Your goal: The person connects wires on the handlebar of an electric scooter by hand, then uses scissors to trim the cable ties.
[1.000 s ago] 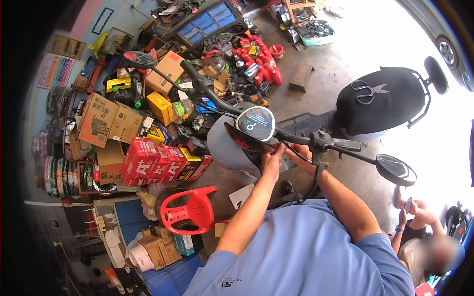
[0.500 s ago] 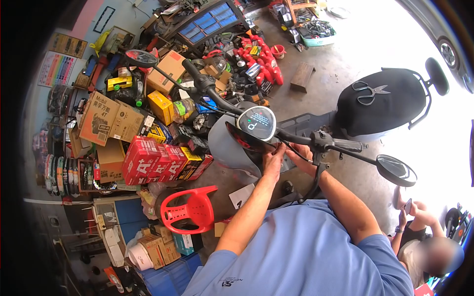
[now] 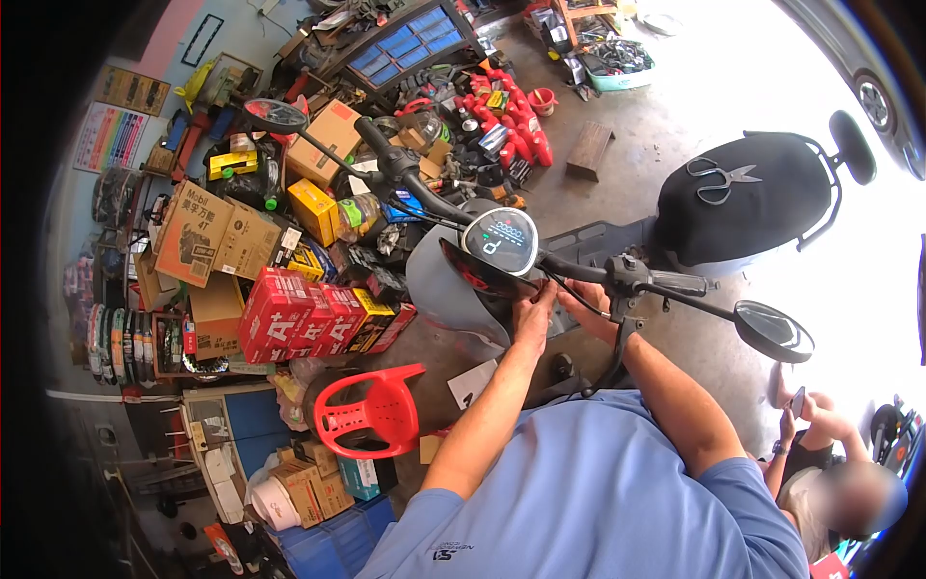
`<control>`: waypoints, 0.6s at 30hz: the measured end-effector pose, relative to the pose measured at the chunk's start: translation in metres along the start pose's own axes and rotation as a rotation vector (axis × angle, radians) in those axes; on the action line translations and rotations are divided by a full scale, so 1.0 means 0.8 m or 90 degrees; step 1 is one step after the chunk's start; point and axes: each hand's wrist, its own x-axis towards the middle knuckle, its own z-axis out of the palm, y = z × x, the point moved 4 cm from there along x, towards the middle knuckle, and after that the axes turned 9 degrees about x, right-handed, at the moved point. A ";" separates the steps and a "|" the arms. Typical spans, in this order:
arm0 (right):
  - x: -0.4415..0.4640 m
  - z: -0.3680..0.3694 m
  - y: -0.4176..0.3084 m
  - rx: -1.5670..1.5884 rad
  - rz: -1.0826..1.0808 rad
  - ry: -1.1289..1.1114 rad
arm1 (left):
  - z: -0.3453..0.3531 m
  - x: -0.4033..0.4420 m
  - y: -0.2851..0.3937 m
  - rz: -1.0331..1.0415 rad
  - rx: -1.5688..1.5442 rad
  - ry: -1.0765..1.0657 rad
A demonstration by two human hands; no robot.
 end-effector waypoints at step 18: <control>-0.003 0.000 -0.004 0.153 0.067 -0.050 | -0.002 0.000 -0.001 -0.017 0.007 -0.012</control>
